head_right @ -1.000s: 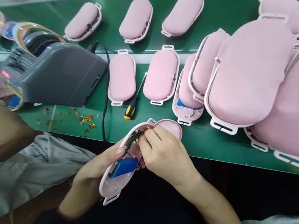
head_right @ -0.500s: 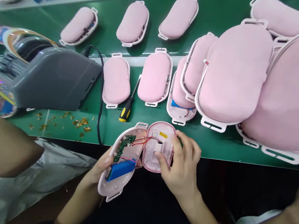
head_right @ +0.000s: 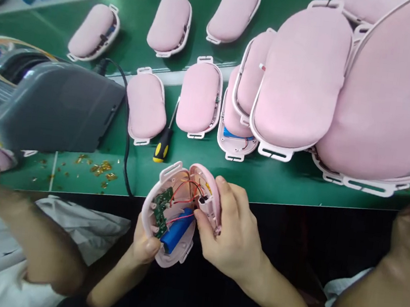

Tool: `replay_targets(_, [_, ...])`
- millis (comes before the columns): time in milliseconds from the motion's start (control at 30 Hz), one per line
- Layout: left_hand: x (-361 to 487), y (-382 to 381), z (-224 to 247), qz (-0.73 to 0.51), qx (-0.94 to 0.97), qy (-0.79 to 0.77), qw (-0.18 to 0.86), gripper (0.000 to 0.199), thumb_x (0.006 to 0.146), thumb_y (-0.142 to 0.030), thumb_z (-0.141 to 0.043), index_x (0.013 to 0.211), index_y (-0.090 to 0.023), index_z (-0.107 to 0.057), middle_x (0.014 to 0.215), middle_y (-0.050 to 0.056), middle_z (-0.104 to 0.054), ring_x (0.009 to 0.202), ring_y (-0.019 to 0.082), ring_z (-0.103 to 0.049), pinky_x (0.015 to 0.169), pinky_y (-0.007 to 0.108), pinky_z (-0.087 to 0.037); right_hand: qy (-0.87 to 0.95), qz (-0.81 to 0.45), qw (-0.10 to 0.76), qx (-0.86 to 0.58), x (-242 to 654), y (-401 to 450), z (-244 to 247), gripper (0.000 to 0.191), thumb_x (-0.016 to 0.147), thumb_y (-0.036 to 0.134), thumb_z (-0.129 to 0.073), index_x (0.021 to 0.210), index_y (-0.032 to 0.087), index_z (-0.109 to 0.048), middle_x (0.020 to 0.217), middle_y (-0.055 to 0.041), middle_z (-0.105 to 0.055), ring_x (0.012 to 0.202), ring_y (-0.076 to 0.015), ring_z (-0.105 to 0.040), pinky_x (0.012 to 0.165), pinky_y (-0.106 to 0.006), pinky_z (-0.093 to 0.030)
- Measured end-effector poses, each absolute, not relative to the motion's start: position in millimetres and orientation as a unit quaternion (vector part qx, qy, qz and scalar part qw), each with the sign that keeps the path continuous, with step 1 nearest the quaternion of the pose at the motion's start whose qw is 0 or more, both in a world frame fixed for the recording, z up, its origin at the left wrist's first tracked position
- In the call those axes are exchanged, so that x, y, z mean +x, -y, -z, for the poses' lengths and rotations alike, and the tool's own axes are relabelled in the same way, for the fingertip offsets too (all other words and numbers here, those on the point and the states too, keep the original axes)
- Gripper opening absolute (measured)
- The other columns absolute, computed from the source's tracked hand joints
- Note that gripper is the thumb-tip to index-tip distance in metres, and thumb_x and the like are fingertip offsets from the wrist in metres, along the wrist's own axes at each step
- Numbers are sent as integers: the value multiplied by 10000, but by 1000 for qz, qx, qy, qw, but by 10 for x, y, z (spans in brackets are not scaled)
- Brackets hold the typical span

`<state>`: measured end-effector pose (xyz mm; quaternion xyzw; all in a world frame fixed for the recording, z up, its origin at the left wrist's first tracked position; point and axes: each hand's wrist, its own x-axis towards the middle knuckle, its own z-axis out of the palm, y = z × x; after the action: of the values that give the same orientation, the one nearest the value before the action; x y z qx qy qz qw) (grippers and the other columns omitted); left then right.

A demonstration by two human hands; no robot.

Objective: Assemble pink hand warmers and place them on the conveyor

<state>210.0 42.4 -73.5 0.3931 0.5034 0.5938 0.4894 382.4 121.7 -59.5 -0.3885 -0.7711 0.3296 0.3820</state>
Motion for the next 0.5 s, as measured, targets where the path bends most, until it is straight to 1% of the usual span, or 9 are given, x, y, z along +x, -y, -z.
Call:
replay_targets(100, [2158,-432,802,-587,392,-512,490,967,830,-705,-767,1638,-319,-404,1630,82,-536,1529,475,-451,1278,650,-373,782,-324,372,-382,3772,-1174,587,800,978,172,-688,1669,190,-285,1296,-167,-618,1173,-287,-675,907,-432,-698])
replay_targets(200, [2167,-400,855,-549,401,-545,491,1092,783,-821,-701,1665,-331,-283,1651,20,-505,1594,490,-300,1183,674,-423,788,-321,354,-387,3756,-1140,580,784,996,167,-651,1674,187,-260,1291,-167,-623,1165,-284,-680,872,-429,-711])
replay_targets(267, [2174,-379,874,-523,408,-572,482,1162,750,-869,-654,1676,-312,-225,1692,18,-446,1618,499,-190,1118,680,-464,794,-319,349,-382,3757,-1128,566,752,1007,163,-624,1668,174,-266,1278,-169,-629,1146,-279,-688,850,-419,-717])
replay_targets(300, [2181,-373,879,-519,406,-582,476,1175,742,-882,-640,1677,-304,-224,1696,22,-440,1618,506,-170,1097,686,-478,798,-318,347,-376,3757,-1124,559,731,1014,163,-610,1663,166,-274,1271,-173,-633,1137,-277,-691,842,-414,-719])
replay_targets(333, [2191,-371,880,-521,401,-589,470,1176,735,-888,-639,1672,-296,-244,1682,28,-461,1612,516,-180,1088,699,-482,801,-318,345,-371,3757,-1122,553,708,1020,163,-594,1656,158,-285,1264,-176,-638,1130,-277,-694,839,-411,-719])
replay_targets(433, [2222,-391,862,-536,381,-589,469,1154,717,-882,-688,1645,-300,-323,1580,38,-578,1577,536,-288,1115,745,-453,803,-324,342,-366,3753,-1118,544,670,1031,165,-560,1648,154,-299,1257,-181,-646,1122,-282,-704,833,-407,-717])
replay_targets(500, [2238,-417,835,-536,376,-581,484,1131,718,-861,-731,1636,-328,-339,1550,21,-600,1577,522,-310,1145,729,-442,801,-325,344,-365,3751,-1113,548,673,1031,165,-559,1650,153,-295,1250,-182,-645,1102,-285,-709,811,-403,-716])
